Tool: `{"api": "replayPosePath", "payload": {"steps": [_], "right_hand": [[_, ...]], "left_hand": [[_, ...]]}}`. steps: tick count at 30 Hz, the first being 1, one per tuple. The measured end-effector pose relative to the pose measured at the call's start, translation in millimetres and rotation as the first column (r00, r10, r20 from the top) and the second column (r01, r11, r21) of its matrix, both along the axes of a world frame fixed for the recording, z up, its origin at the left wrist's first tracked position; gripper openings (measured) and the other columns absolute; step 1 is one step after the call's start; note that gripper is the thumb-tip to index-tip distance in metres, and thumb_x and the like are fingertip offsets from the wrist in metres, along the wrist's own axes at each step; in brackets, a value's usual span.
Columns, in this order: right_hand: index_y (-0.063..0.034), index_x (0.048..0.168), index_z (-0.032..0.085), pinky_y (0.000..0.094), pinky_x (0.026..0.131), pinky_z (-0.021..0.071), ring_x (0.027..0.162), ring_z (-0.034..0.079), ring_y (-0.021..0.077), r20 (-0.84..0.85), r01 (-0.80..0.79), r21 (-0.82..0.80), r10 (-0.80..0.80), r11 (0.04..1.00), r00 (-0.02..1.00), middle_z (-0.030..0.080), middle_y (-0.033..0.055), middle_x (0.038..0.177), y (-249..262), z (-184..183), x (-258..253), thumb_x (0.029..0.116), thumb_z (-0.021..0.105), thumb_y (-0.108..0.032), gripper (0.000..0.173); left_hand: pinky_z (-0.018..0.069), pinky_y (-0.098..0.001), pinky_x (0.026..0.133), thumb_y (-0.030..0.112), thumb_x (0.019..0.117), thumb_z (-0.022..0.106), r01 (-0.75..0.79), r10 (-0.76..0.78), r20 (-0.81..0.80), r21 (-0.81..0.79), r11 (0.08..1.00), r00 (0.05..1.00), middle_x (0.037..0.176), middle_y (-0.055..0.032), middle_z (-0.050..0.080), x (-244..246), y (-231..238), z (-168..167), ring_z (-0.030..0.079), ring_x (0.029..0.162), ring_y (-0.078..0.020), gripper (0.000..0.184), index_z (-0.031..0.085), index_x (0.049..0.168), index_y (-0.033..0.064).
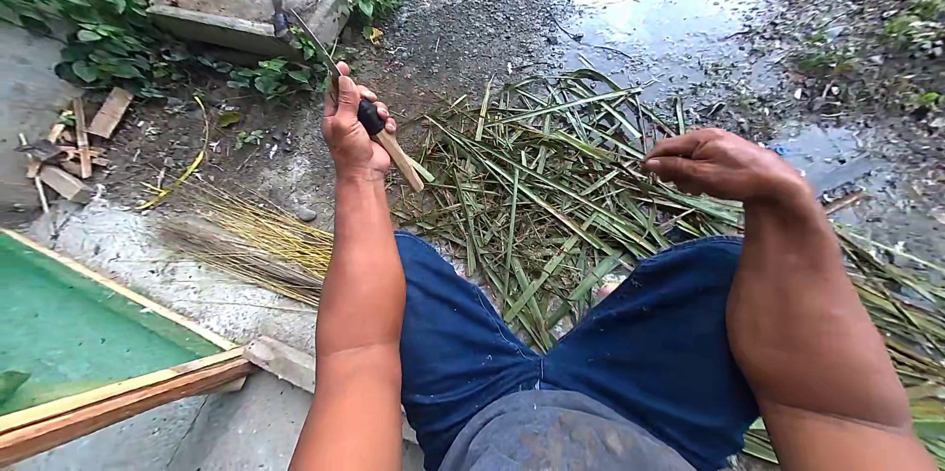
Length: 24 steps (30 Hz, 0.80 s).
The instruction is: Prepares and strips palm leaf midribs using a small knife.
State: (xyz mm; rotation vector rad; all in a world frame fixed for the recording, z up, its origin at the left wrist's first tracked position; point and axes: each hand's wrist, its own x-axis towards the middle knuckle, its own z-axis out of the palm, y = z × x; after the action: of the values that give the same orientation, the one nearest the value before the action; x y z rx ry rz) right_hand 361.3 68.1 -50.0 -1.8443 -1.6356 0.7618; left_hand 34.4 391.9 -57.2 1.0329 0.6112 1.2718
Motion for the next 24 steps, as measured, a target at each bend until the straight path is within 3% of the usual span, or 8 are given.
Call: {"api": "replayPosePath", "payload": {"steps": [3,9,15,18,19,21,23,24], "right_hand": [[-0.0072,0.1,0.075,0.0343,0.049,0.0455,0.05,0.05,0.0105,0.001,0.115,-0.06,-0.115,0.992,0.993,0.06,0.0012,0.066,-19,1,12,0.1052,0.052,-0.017,0.026],[-0.0062,0.098,0.075,0.0301,0.05,0.0423,0.049,0.045,0.0071,-0.036,0.281,-0.055,-0.283,0.958,0.958,0.057,-0.0013,0.063,-38,1,23,0.1044,0.054,-0.014,0.023],[-0.0053,0.098,0.073,0.0282,0.049,0.0379,0.049,0.04,0.0057,-0.061,0.381,-0.023,-0.382,0.924,0.922,0.053,-0.0023,0.063,-62,-5,46,0.1041,0.052,-0.014,0.023],[-0.0035,0.102,0.073,0.0311,0.053,0.0461,0.052,0.048,0.0079,-0.07,0.46,-0.073,-0.465,0.885,0.883,0.059,0.0017,0.069,-57,-8,40,0.1048,0.055,-0.015,0.021],[-0.0035,0.104,0.074,0.0359,0.056,0.0478,0.054,0.05,0.0109,-0.055,0.473,-0.093,-0.479,0.876,0.876,0.061,0.0042,0.07,-50,-9,36,0.105,0.056,-0.017,0.022],[-0.0052,0.107,0.075,0.0437,0.061,0.0491,0.056,0.053,0.0155,-0.02,0.475,-0.085,-0.478,0.876,0.878,0.064,0.0069,0.071,-38,-10,28,0.1046,0.058,-0.02,0.023],[-0.0062,0.107,0.075,0.0414,0.062,0.051,0.058,0.055,0.0138,-0.026,0.468,-0.045,-0.469,0.883,0.883,0.064,0.0058,0.074,-25,-9,19,0.1039,0.059,-0.02,0.022],[-0.0063,0.107,0.075,0.0393,0.061,0.0504,0.058,0.054,0.0125,-0.044,0.463,-0.027,-0.464,0.886,0.885,0.064,0.0051,0.074,-18,-9,16,0.1036,0.059,-0.019,0.021]], "left_hand": [[0.0535,-0.0247,0.048,0.03,0.1129,0.038,-0.022,0.023,0.024,-0.018,1.0,0.999,0.078,0.0023,0.058,-10,8,-2,0.059,0.057,-0.01,0.03,0.052,0.136,0.0175],[0.0533,-0.0252,0.048,0.033,0.1121,0.041,-0.063,0.063,-0.008,-0.062,0.996,0.998,0.079,0.0026,0.059,-8,13,-11,0.059,0.057,-0.0098,0.028,0.055,0.132,0.0178],[0.0536,-0.0285,0.05,0.04,0.1093,0.046,-0.291,0.287,-0.049,-0.193,0.937,0.957,0.076,0.0009,0.06,-19,38,-17,0.059,0.057,-0.0114,0.027,0.054,0.098,0.0169],[0.0551,-0.0265,0.053,0.04,0.1102,0.044,-0.158,0.128,-0.26,-0.099,0.982,0.957,0.08,0.0036,0.059,-7,18,-18,0.059,0.059,-0.0087,0.026,0.052,0.121,0.017],[0.0548,-0.0248,0.054,0.035,0.1104,0.044,-0.026,0.006,-0.395,-0.045,0.999,0.919,0.082,0.0043,0.058,1,4,-16,0.059,0.06,-0.0071,0.03,0.049,0.132,0.016],[0.0548,-0.027,0.057,0.021,0.1075,0.05,0.292,-0.195,-0.698,0.022,0.956,0.69,0.088,-0.0015,0.061,19,-25,-13,0.059,0.063,-0.0084,0.037,0.048,0.142,0.0081],[0.0566,-0.0414,0.069,0.016,0.1019,0.061,0.539,-0.265,-0.88,-0.012,0.842,0.393,0.105,-0.0145,0.068,41,-51,-15,0.064,0.074,-0.0199,0.043,0.055,0.142,0.0038],[0.0567,-0.0454,0.071,0.016,0.1007,0.064,0.616,-0.288,-0.908,-0.043,0.787,0.305,0.106,-0.0166,0.068,51,-63,-19,0.065,0.076,-0.0231,0.04,0.058,0.139,0.0039]]}}
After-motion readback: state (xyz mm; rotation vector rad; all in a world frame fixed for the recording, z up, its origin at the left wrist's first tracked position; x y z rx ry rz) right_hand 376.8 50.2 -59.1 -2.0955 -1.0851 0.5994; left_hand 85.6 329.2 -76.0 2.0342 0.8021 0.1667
